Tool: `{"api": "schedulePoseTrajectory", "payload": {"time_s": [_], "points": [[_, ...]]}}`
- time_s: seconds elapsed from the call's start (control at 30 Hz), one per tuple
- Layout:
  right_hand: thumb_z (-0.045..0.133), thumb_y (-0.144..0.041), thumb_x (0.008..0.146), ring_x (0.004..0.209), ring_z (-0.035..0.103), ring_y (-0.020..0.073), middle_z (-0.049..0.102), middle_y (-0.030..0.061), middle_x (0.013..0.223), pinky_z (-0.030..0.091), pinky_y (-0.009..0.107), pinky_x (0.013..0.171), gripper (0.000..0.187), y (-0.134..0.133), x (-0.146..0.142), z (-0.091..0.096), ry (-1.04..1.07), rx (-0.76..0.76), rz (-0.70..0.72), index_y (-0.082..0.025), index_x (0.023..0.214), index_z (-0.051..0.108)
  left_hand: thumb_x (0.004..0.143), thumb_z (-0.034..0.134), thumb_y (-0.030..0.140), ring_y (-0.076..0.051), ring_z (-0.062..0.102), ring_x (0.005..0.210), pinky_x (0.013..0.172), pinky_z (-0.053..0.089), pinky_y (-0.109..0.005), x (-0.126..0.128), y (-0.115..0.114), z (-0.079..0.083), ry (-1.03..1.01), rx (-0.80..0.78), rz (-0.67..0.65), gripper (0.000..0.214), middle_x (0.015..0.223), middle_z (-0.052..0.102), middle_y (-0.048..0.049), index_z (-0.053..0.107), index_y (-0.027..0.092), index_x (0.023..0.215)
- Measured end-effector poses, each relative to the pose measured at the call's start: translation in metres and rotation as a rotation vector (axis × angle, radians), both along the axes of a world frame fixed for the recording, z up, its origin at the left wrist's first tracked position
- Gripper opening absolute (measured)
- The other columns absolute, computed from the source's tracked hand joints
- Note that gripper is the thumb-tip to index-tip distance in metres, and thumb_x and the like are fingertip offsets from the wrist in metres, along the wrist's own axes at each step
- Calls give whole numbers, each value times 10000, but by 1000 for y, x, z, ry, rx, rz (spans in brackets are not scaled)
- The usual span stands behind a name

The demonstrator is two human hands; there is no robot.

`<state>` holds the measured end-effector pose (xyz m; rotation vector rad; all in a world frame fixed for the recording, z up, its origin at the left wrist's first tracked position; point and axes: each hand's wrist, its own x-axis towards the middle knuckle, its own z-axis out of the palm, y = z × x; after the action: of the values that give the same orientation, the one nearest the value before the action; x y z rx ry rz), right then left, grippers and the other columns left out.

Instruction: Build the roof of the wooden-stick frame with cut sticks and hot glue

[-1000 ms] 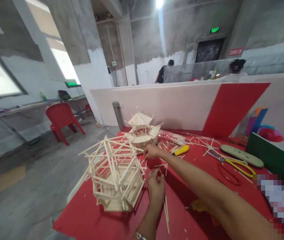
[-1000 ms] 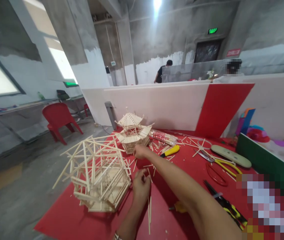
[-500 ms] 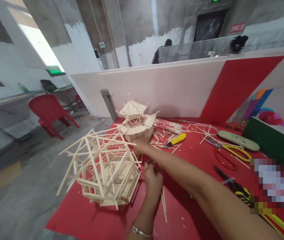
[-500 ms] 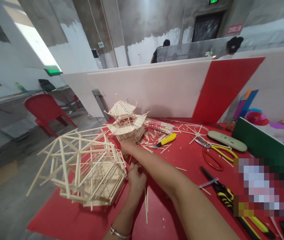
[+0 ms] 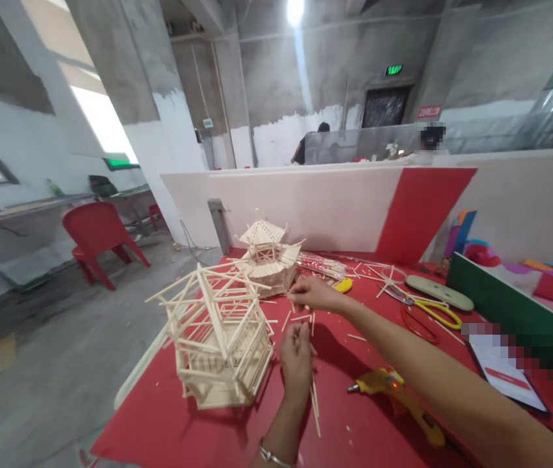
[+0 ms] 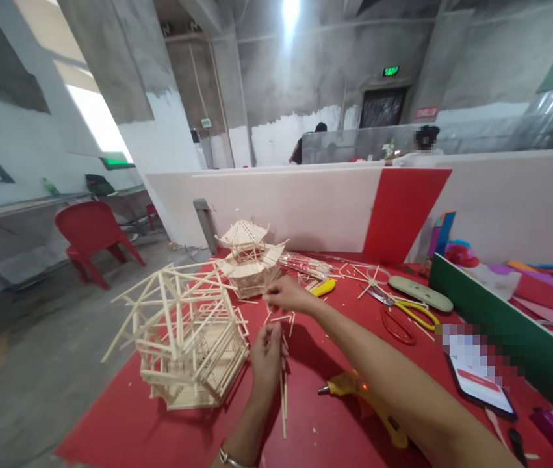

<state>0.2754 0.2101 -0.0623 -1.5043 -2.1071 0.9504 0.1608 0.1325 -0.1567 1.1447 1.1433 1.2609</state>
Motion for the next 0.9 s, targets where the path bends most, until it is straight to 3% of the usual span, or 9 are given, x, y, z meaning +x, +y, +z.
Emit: {"api": "schedulePoseTrajectory", "payload": {"time_s": [0.13,0.23,0.3,0.4,0.57,0.63,0.7,0.8,0.9], "points": [[568,-446,864,598,601,114,678,26,644,456,207,550,372,-59,15,23,140,59,58,-126,762,728,767,612,619,-40,391,309,327,283,-160,-2,-27,32,-333,-60,-62,452,577,580,47,535,180,841],[656,-435,810,625,582,114,677,18,656,443,218,570,287,-91,10,42,323,110,127,-170,758,751,692,706,590,-24,377,273,301,243,-158,-16,-50,64,-360,-33,-126,465,560,588,34,510,168,687],[693,-403,793,614,560,105,664,13,654,429,220,563,226,-102,-1,58,448,140,172,-191,740,751,697,685,614,-41,336,232,270,199,-173,-33,-62,86,-336,-53,-201,464,468,554,46,518,181,682],[710,-380,784,591,545,91,646,-1,643,425,216,548,189,-104,-31,87,560,190,229,-202,727,741,755,595,654,-52,263,225,280,164,-184,-69,-67,125,-175,-18,-205,467,333,439,77,566,189,715],[710,-377,770,617,560,78,662,-9,687,439,197,559,193,-78,-89,138,630,355,264,-187,775,742,673,733,526,-52,335,410,391,237,-204,-138,-45,206,216,316,-86,431,446,419,54,553,166,520],[710,-386,769,682,593,92,689,-1,735,470,209,623,206,-65,-104,152,657,405,290,-183,786,742,674,736,509,-48,269,394,387,187,-213,-156,-39,232,249,284,-97,377,424,342,75,604,169,579],[706,-414,773,683,603,99,691,-1,716,477,215,628,239,-56,-113,159,674,389,347,-177,782,735,702,714,510,-44,230,370,385,155,-216,-167,-35,247,261,234,-154,370,399,296,86,618,168,600],[696,-452,775,603,569,81,670,-9,662,441,194,541,288,-48,-119,160,690,358,357,-166,788,730,742,682,506,-47,240,359,391,169,-212,-175,-27,251,291,232,-200,358,381,303,87,653,165,639],[680,-448,784,545,520,66,663,-12,648,395,181,485,296,-38,-122,159,677,402,238,-160,819,739,720,705,487,-64,369,434,440,281,-214,-182,-6,250,378,376,-97,331,489,491,45,717,157,694]]}}
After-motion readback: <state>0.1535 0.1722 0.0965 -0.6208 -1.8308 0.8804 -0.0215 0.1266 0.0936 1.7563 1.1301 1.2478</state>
